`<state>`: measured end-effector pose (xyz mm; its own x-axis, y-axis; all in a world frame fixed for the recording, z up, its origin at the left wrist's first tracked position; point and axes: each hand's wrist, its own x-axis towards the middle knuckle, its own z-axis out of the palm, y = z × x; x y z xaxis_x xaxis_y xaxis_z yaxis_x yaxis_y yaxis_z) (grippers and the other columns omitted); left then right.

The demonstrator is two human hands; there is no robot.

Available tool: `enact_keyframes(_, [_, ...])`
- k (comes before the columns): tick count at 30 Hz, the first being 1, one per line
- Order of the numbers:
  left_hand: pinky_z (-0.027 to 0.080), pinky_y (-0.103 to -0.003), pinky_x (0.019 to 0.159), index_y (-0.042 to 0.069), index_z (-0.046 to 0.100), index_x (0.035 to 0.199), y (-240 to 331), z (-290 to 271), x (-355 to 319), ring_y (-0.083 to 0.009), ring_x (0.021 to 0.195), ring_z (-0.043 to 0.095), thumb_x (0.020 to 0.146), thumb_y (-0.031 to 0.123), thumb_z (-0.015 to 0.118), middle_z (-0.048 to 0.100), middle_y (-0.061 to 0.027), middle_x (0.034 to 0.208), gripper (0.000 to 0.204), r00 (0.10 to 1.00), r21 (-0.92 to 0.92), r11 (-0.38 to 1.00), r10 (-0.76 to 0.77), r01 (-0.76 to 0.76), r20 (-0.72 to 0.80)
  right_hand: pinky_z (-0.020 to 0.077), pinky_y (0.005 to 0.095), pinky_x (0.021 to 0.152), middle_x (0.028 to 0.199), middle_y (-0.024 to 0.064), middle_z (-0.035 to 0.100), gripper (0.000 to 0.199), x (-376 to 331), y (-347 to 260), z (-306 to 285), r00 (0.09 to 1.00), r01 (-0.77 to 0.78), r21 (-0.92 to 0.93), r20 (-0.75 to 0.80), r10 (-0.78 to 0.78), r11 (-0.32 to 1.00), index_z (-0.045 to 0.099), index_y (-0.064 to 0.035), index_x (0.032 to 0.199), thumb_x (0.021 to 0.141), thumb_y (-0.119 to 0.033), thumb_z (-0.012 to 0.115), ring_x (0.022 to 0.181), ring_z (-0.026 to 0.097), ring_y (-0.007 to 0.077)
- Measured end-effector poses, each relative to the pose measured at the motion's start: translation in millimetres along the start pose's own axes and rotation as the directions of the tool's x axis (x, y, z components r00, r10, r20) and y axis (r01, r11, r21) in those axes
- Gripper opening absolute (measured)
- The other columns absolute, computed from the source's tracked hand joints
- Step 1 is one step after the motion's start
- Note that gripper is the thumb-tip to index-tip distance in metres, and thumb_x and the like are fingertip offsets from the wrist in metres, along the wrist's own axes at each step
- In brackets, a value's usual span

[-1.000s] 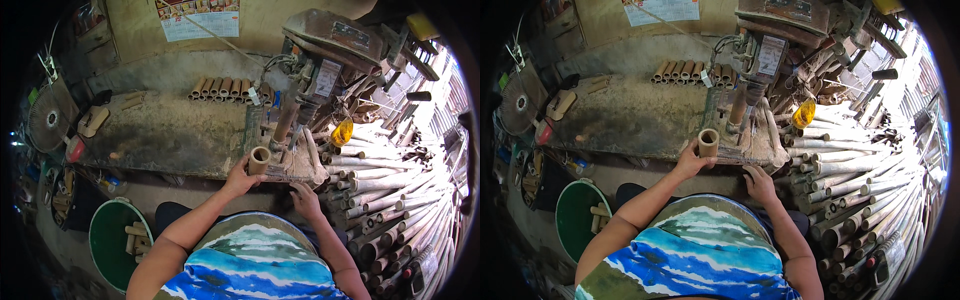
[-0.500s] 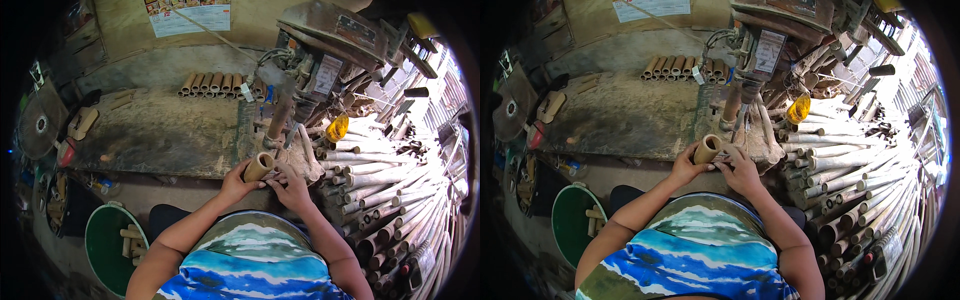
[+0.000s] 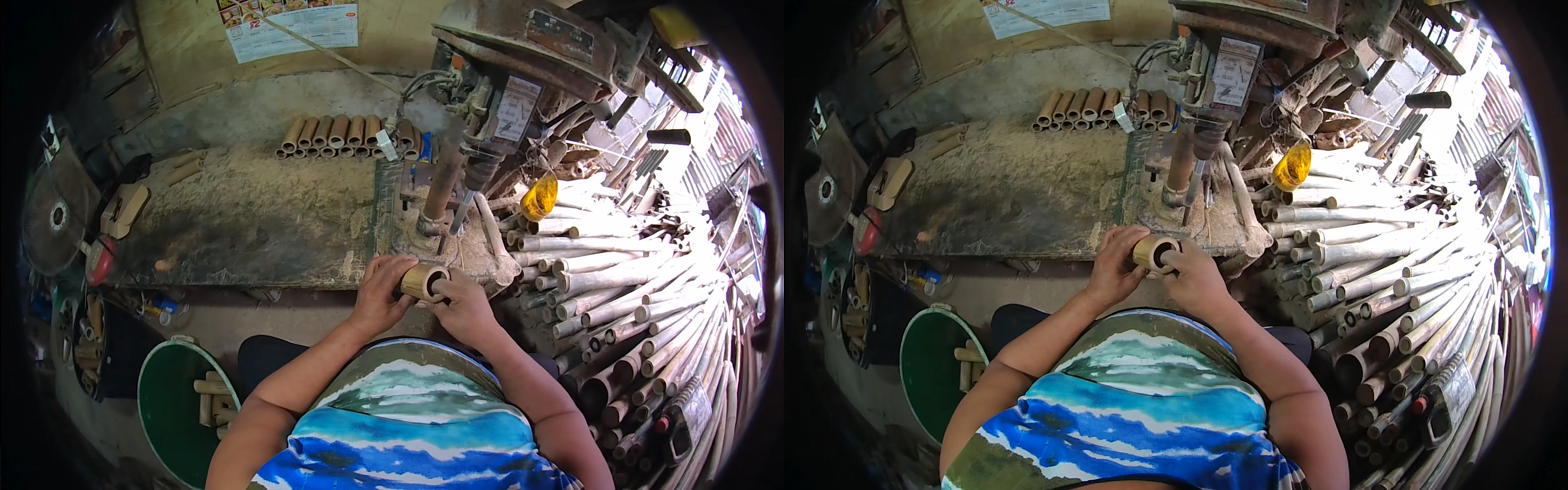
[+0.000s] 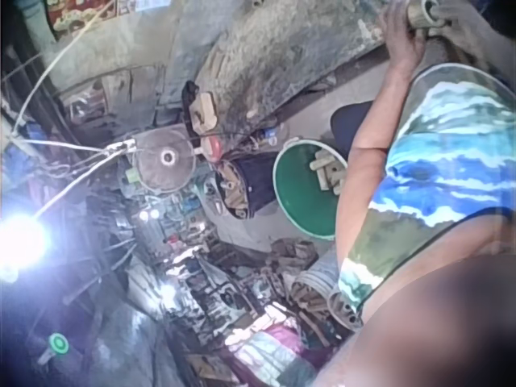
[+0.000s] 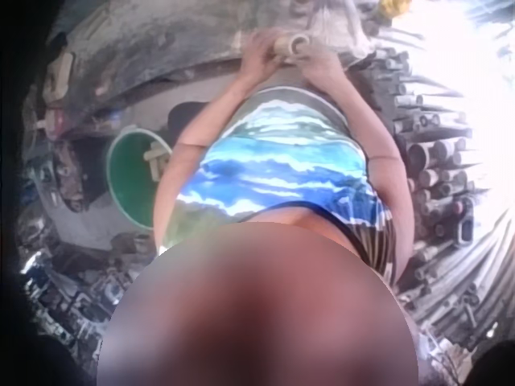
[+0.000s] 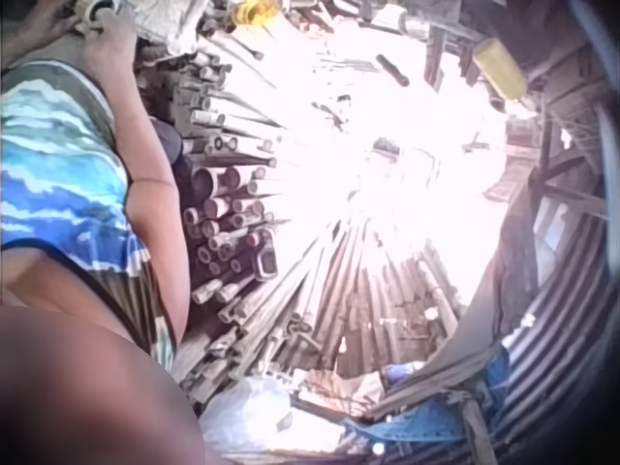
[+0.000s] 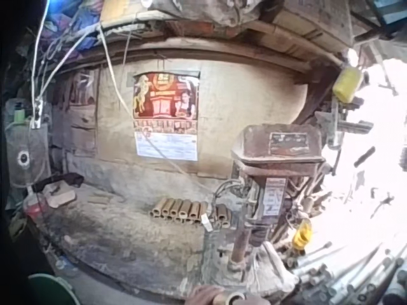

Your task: The person repeatedly drills holes into small cylindrical wooden pieces using a bench drill press. After each drilling, the person places the finished piece into a green bucket and picks up another from a nearby pile.

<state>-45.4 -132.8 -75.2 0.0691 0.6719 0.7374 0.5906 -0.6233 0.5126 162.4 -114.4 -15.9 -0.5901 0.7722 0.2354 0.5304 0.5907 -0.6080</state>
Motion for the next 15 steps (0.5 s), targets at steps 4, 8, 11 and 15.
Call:
enact_keyframes(4, [0.041, -0.049, 0.109, 0.012, 0.058, 0.134, -1.7, -2.2, 0.7, -0.0346, 0.120, 0.059, 0.068, 0.008, 0.087, 0.064, -0.0100, 0.129, 0.071, 1.000, -0.005, 1.000, -0.001, 0.001, -0.031, 0.0543, 0.0397, 0.085, 0.111, 0.0179, 0.066, 0.034, -3.7, -6.7, -3.6, 0.951, 0.189, 0.037, -0.255, -0.173, 0.981, 0.062, -0.0054, 0.101, 0.076, -0.007, 0.085, 0.100, 0.066, 0.0363])
enact_keyframes(8, [0.049, -0.042, 0.101, 0.012, 0.056, 0.135, -8.4, 8.4, -7.0, -0.0323, 0.116, 0.062, 0.075, 0.013, 0.088, 0.063, -0.0124, 0.128, 0.068, 0.982, -0.108, 0.976, -0.186, 0.187, 0.017, 0.0569, 0.0353, 0.084, 0.123, 0.0192, 0.062, 0.043, -6.7, -3.1, -0.4, 0.929, 0.175, 0.089, -0.346, -0.134, 0.980, 0.047, -0.0037, 0.107, 0.082, -0.003, 0.083, 0.101, 0.070, 0.0285])
enact_keyframes(11, [0.056, -0.037, 0.088, 0.010, 0.051, 0.138, -22.2, 16.8, -18.8, -0.0249, 0.107, 0.065, 0.084, 0.016, 0.085, 0.062, -0.0121, 0.125, 0.064, 0.919, -0.276, 0.878, -0.389, 0.391, 0.062, 0.0589, 0.0324, 0.087, 0.137, 0.0213, 0.051, 0.051, -2.0, -0.4, 2.7, 0.884, 0.322, 0.320, -0.439, -0.161, 0.891, 0.037, -0.0022, 0.123, 0.089, 0.005, 0.074, 0.104, 0.070, 0.0233])
enact_keyframes(15, [0.060, -0.034, 0.072, 0.006, 0.046, 0.139, -51.2, 20.1, -24.3, -0.0203, 0.092, 0.067, 0.092, 0.018, 0.078, 0.063, -0.0095, 0.114, 0.058, 0.670, -0.652, 0.435, -0.726, 0.621, 0.155, 0.0573, 0.0319, 0.093, 0.132, 0.0201, 0.056, 0.054, 2.4, 2.4, -30.2, 0.783, 0.338, 0.056, -0.570, -0.248, 0.939, 0.042, 0.0021, 0.131, 0.088, 0.005, 0.074, 0.109, 0.067, 0.0217])
